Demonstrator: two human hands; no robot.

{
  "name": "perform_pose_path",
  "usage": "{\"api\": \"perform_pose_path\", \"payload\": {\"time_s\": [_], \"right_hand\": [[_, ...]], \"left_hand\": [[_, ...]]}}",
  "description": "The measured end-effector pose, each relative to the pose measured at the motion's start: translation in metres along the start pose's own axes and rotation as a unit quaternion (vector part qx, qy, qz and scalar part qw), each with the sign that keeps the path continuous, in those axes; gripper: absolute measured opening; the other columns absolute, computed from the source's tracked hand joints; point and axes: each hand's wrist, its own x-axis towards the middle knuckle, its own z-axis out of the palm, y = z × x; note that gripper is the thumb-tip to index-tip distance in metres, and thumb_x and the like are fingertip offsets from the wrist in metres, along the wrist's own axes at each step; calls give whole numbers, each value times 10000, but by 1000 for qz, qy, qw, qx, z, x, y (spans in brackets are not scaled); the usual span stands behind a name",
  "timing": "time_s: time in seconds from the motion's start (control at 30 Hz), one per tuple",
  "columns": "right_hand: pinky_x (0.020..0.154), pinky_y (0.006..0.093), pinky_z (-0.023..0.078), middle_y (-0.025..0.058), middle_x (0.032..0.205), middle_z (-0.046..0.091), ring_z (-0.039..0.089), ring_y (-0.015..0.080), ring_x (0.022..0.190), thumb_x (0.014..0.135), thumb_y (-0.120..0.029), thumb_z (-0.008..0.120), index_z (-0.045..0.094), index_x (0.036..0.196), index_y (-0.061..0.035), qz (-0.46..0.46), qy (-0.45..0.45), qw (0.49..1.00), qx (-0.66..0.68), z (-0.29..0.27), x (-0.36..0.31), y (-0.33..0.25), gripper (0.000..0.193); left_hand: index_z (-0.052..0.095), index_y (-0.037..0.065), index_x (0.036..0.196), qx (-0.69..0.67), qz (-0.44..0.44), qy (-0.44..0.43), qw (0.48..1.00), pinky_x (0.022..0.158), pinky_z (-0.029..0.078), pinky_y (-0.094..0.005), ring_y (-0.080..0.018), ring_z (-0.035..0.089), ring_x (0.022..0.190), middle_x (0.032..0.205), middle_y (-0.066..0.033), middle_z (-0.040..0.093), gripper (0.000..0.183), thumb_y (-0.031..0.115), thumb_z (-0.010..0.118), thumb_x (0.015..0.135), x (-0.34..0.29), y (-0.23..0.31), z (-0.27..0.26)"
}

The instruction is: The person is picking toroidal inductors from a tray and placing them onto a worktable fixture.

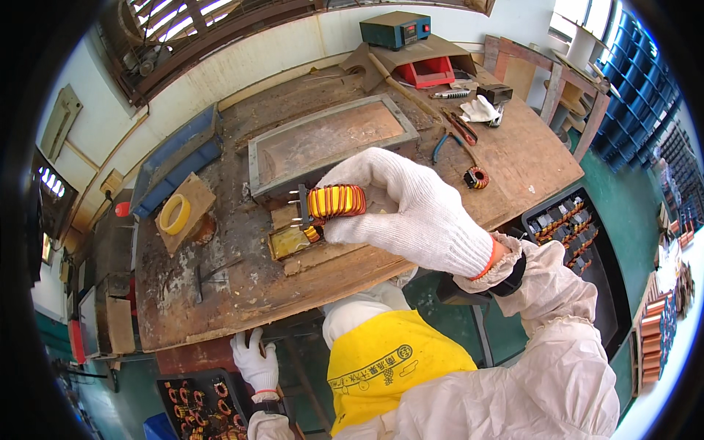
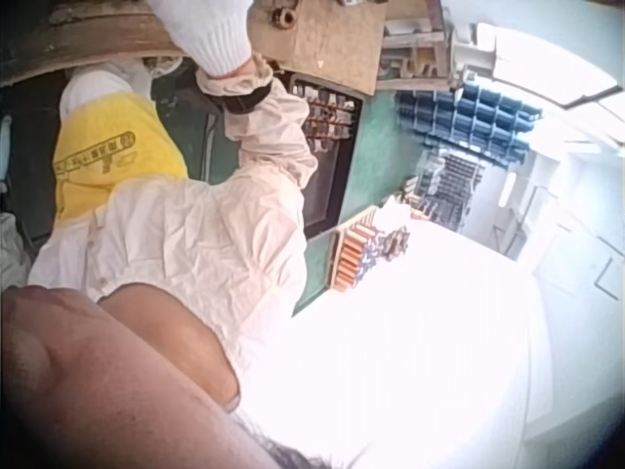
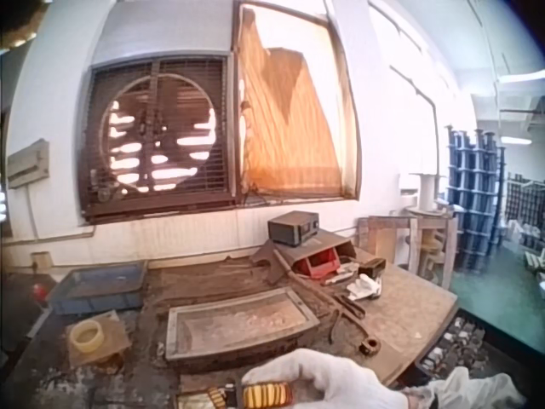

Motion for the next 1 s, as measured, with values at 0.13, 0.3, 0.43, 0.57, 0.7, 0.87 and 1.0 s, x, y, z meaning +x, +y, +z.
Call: {"api": "perform_pose_path", "payload": {"time_s": [0.13,0.3,0.43,0.57,0.7,0.87,1.0], "right_hand": [[863,320,514,70,1052,619,618,150,960,790,-47,727,527,1119,-7,47,-11,994,102,1,1,6,387],[877,308,513,101,1077,602,617,179,963,899,-75,589,487,1183,31,82,23,963,254,3,-11,36,320],[825,355,545,126,1088,589,633,216,928,904,-115,590,444,1205,19,138,33,915,377,10,-21,61,361],[830,357,538,123,1071,589,626,223,932,903,-96,577,439,1208,24,181,32,908,377,5,-38,77,356],[873,379,525,130,1096,558,593,217,982,888,-90,595,438,1224,27,209,31,899,384,2,-58,82,388],[877,337,505,136,1073,585,598,209,1003,885,-85,577,462,1200,46,257,9,906,336,13,-77,84,360],[907,256,449,95,1058,627,594,142,1000,890,-136,592,526,1176,45,231,-23,903,361,46,-79,105,344]], "left_hand": [[616,127,1059,-12,-10,-18,1000,930,407,-484,-401,464,1093,1171,-165,507,447,108,728,626,1,1,-4],[627,142,1060,2,2,1,1000,926,410,-498,-413,461,1085,1168,-160,506,457,137,742,618,1,1,1],[620,147,1075,5,1,1,1000,936,402,-497,-413,457,1089,1176,-159,505,471,140,740,620,-1,1,1],[620,133,1065,18,5,8,1000,923,406,-497,-398,477,1074,1158,-159,517,431,134,725,647,-1,2,-2],[619,112,1060,-83,8,64,994,903,414,-474,-361,513,1029,1081,-142,559,383,119,705,687,-11,-9,3],[670,91,938,-309,10,-6,951,735,494,-336,-248,605,805,880,-119,621,179,32,651,770,2,65,-53],[549,2,1159,-629,-123,-234,731,889,464,-296,-186,596,974,1084,-105,623,300,77,593,872,18,135,-52]]}}
